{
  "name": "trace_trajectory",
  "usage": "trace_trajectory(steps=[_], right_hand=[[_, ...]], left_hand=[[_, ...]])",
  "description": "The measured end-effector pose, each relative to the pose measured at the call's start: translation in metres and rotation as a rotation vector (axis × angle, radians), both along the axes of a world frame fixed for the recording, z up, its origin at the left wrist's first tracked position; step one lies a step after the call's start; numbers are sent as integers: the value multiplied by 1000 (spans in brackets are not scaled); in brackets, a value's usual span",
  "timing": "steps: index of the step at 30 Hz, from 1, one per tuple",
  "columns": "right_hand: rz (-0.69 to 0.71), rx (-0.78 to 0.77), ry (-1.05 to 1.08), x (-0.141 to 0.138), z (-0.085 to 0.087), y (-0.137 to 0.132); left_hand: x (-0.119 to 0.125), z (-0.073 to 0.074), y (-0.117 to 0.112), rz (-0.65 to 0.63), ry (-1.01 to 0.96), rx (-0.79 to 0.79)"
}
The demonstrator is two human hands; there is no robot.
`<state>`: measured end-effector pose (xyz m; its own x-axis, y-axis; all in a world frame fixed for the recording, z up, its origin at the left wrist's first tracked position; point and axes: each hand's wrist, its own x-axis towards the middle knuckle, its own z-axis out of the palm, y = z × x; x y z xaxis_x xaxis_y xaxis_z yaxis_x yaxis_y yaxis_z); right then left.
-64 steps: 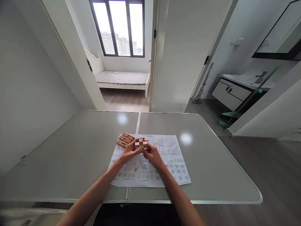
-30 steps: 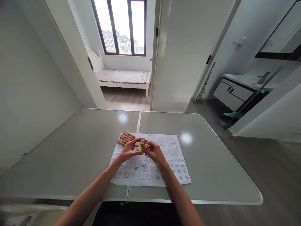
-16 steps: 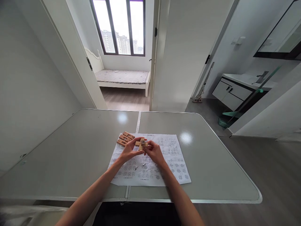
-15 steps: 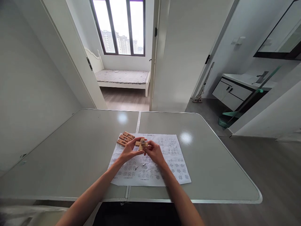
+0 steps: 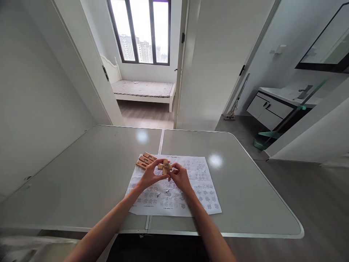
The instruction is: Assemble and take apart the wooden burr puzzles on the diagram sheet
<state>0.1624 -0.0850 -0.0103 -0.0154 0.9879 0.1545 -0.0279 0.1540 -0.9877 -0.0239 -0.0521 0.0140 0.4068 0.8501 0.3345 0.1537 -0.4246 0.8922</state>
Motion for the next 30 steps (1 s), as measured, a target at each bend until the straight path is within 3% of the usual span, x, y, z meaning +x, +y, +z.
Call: trace_trajectory(steps=[14, 20, 24, 30], right_hand=[[109, 2, 37, -3, 0, 0], [195, 5, 75, -1, 9, 0], [178, 12, 75, 0, 13, -2], [68, 35, 1, -2, 1, 1]], left_hand=[[-3, 1, 4, 10, 58, -44], [-2, -1, 6, 54, 62, -26], [-1, -4, 5, 51, 67, 11], [1, -9, 4, 71, 112, 82]])
